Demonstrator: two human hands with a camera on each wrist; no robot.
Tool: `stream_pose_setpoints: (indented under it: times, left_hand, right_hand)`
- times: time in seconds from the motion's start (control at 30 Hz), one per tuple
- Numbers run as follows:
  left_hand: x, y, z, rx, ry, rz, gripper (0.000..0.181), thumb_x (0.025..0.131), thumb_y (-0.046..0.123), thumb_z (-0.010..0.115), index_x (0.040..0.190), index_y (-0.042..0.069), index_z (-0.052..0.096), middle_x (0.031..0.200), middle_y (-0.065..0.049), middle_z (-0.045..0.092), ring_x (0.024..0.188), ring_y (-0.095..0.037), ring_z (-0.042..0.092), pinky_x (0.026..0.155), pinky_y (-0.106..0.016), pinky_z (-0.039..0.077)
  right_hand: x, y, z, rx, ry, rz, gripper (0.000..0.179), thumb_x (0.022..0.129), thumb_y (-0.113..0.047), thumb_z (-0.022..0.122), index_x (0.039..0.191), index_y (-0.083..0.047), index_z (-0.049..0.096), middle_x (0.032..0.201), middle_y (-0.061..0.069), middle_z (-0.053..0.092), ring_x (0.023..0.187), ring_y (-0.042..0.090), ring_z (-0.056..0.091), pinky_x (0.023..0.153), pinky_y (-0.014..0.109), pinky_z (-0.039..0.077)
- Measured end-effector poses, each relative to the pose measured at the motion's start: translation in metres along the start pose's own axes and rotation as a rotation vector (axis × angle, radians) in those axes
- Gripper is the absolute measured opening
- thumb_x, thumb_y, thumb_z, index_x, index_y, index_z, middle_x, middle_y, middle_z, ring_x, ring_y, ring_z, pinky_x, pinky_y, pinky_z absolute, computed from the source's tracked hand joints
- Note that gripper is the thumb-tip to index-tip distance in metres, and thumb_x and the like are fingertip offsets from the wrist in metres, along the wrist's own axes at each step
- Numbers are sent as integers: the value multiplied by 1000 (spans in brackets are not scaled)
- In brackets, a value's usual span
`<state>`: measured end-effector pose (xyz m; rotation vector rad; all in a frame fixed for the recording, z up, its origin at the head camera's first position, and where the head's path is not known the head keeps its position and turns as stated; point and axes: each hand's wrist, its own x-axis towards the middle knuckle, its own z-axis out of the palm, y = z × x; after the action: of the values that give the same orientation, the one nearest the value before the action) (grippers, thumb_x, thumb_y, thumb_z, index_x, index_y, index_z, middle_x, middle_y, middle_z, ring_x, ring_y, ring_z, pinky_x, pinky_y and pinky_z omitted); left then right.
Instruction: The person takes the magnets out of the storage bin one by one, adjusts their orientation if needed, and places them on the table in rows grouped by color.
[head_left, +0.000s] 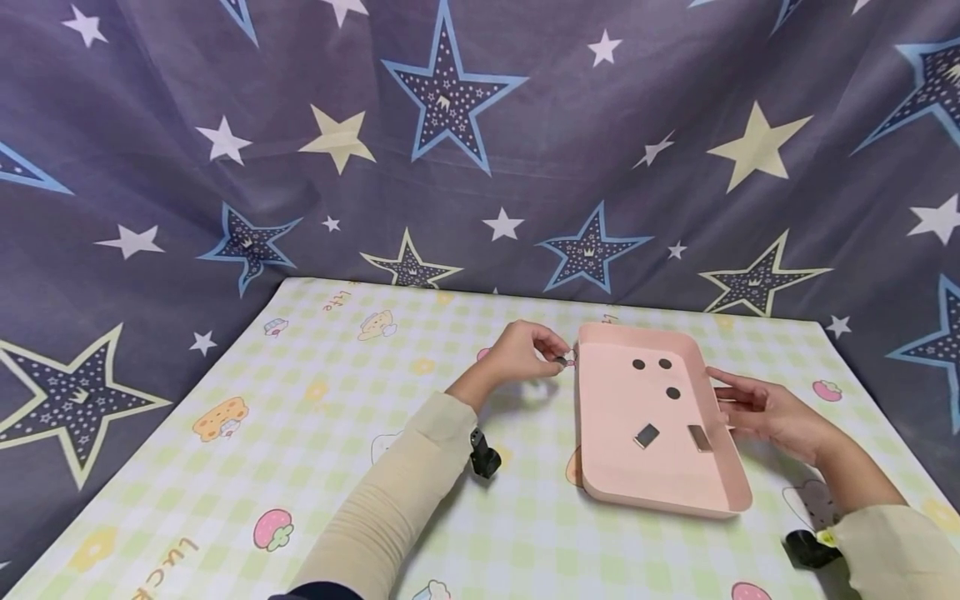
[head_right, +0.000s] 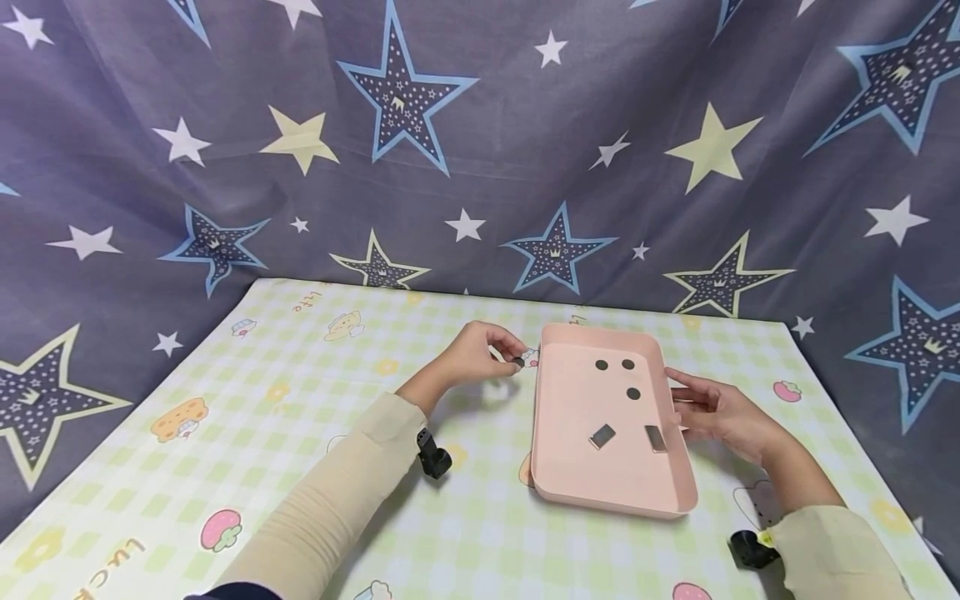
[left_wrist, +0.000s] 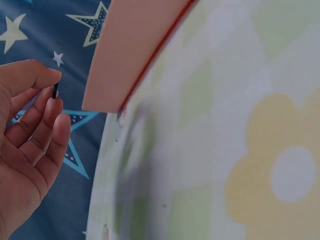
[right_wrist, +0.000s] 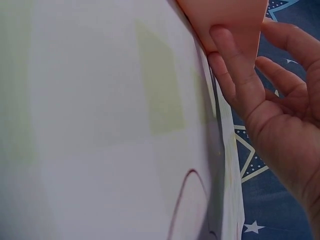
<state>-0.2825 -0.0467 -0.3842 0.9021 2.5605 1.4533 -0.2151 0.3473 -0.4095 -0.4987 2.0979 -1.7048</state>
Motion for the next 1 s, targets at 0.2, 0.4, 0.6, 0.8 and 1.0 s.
stream_pose_setpoints:
  times: [0.2, 0.4, 0.6, 0.8, 1.0]
  left_hand:
    - [-3, -13, -1, -18, 14, -79, 20, 78, 0, 76, 98, -3, 74, 86, -6, 73, 73, -10, 64, 71, -20, 53]
    - [-5, -28, -2, -43, 14, -162, 20, 78, -2, 76, 98, -3, 74, 86, -6, 72, 73, -11, 64, 70, -22, 54]
    - [-5, -42, -1, -9, -22, -183, 17, 78, -5, 75, 95, -3, 74, 82, -5, 72, 70, -10, 64, 68, -22, 54]
    - [-4, -46, -2, 49, -35, -176, 17, 75, -5, 76, 92, -1, 75, 79, -4, 72, 68, -9, 64, 67, -21, 54]
    - [-4, -45, -3, 100, -48, -185, 17, 74, -5, 75, 89, 2, 76, 77, -4, 72, 66, -7, 63, 65, -19, 53]
  right_hand:
    - [1, -1, 1, -7, 4, 2, 65, 97, 3, 54, 154, -8, 26, 124, -10, 59, 109, 8, 62, 82, 34, 56]
    - [1, 0, 0, 16, -22, -11, 64, 97, 4, 53, 155, -11, 27, 125, -9, 60, 110, 9, 62, 83, 34, 56]
    - [0, 1, -1, 34, -43, -23, 64, 98, 5, 51, 155, -13, 28, 126, -8, 60, 110, 11, 62, 84, 34, 56]
    - [0, 1, -1, 33, -38, -23, 64, 98, 5, 52, 154, -13, 29, 125, -9, 60, 110, 10, 63, 83, 34, 56]
    - [0, 0, -1, 33, -38, -22, 64, 98, 5, 52, 154, -13, 28, 126, -9, 60, 110, 10, 62, 83, 34, 56]
